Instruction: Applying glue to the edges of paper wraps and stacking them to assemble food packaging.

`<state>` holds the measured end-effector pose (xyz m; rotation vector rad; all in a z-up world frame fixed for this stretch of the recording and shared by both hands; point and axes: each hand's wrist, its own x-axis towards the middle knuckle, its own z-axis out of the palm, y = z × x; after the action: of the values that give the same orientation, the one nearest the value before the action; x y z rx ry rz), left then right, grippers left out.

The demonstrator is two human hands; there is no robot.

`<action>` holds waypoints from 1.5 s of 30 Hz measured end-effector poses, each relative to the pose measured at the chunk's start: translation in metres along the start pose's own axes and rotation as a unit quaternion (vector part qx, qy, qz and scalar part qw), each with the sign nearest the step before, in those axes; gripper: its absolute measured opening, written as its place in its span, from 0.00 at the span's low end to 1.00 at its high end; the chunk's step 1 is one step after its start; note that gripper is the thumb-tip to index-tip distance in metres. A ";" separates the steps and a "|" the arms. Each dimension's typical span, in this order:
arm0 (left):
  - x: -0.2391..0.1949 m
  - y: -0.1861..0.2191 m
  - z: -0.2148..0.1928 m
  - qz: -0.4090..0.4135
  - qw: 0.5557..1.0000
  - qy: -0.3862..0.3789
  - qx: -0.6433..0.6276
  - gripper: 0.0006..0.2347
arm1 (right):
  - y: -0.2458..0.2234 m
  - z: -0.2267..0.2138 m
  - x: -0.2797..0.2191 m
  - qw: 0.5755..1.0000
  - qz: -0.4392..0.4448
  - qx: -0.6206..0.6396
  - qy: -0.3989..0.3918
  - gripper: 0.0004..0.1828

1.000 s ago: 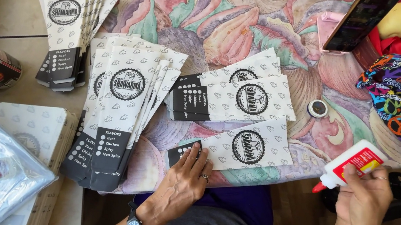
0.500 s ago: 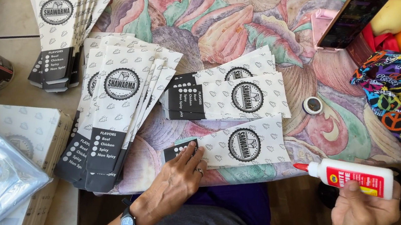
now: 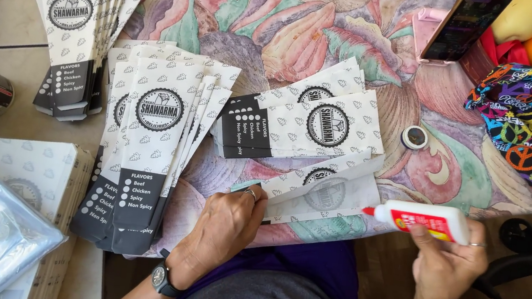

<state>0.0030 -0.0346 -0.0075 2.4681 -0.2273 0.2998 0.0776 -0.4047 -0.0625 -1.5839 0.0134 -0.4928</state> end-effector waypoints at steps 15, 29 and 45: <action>0.015 -0.010 -0.013 -0.124 0.987 -0.071 -0.071 0.05 | -0.018 0.048 -0.020 0.997 0.010 0.035 -0.074 0.27; 0.018 -0.028 -0.005 -0.184 0.970 -0.048 -0.153 0.08 | -0.067 0.170 -0.106 0.930 0.097 0.166 -0.312 0.20; -0.038 -0.001 -0.011 0.124 0.990 0.060 -0.030 0.07 | -0.010 0.023 0.063 0.935 -0.104 -0.307 -0.142 0.28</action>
<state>-0.0352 -0.0238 -0.0099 2.3544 -0.4854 0.5362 0.1389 -0.4009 -0.0341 -2.2785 -0.2444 -0.4392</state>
